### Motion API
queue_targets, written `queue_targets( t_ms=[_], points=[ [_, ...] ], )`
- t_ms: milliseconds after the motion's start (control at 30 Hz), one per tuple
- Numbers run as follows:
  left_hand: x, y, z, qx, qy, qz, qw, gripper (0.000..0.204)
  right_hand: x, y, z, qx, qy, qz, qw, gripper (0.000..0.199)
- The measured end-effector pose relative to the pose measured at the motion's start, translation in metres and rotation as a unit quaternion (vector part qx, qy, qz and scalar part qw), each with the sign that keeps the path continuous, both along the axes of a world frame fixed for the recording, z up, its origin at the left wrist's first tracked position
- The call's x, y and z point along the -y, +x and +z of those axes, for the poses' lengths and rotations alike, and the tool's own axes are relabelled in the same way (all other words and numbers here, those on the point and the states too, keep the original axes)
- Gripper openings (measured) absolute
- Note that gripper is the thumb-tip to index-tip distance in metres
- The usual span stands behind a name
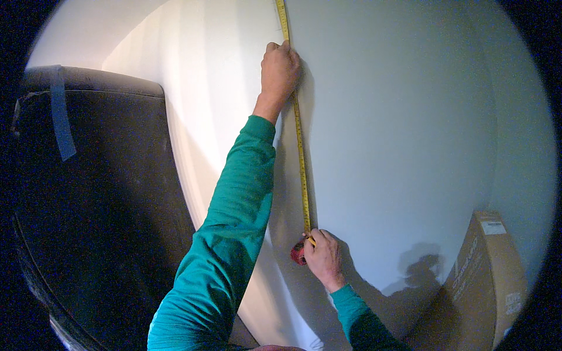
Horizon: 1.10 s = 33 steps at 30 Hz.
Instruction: The person measures a wall vertically and horizontally using a tape measure and marks locations with a pencil.
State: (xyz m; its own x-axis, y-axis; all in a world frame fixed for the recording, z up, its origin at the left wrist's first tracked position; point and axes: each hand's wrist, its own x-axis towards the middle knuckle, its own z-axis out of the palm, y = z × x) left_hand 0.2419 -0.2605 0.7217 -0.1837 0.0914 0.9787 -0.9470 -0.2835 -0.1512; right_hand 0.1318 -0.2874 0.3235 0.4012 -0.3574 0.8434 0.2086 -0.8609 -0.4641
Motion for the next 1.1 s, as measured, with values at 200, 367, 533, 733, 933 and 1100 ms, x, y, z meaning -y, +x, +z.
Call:
queue_targets(
  t_ms=[200,367,533,733,933,1100],
  points=[
    [-0.002,-0.001,-0.001,0.005,0.012,-0.005,1.000,0.026,-0.002,-0.002,0.003,0.017,0.010,0.020,1.000,0.011],
    [-0.007,-0.003,0.003,-0.016,0.030,0.038,0.999,0.026,-0.003,-0.007,0.010,0.012,0.000,0.011,1.000,0.014],
    [-0.008,-0.005,0.003,-0.041,0.042,0.028,0.998,0.026,-0.005,-0.011,0.017,0.009,0.028,0.019,0.999,0.019],
    [-0.010,-0.007,0.004,-0.027,0.045,0.038,0.998,0.028,-0.002,-0.015,0.028,0.005,0.018,0.010,1.000,0.020],
    [-0.011,-0.006,0.007,-0.045,0.068,0.055,0.995,0.032,0.013,-0.025,0.047,-0.006,0.060,0.010,0.998,0.025],
    [-0.012,-0.001,0.007,-0.025,0.070,0.060,0.995,0.032,0.067,-0.030,0.111,0.119,0.159,0.138,0.970,0.055]
  ],
)
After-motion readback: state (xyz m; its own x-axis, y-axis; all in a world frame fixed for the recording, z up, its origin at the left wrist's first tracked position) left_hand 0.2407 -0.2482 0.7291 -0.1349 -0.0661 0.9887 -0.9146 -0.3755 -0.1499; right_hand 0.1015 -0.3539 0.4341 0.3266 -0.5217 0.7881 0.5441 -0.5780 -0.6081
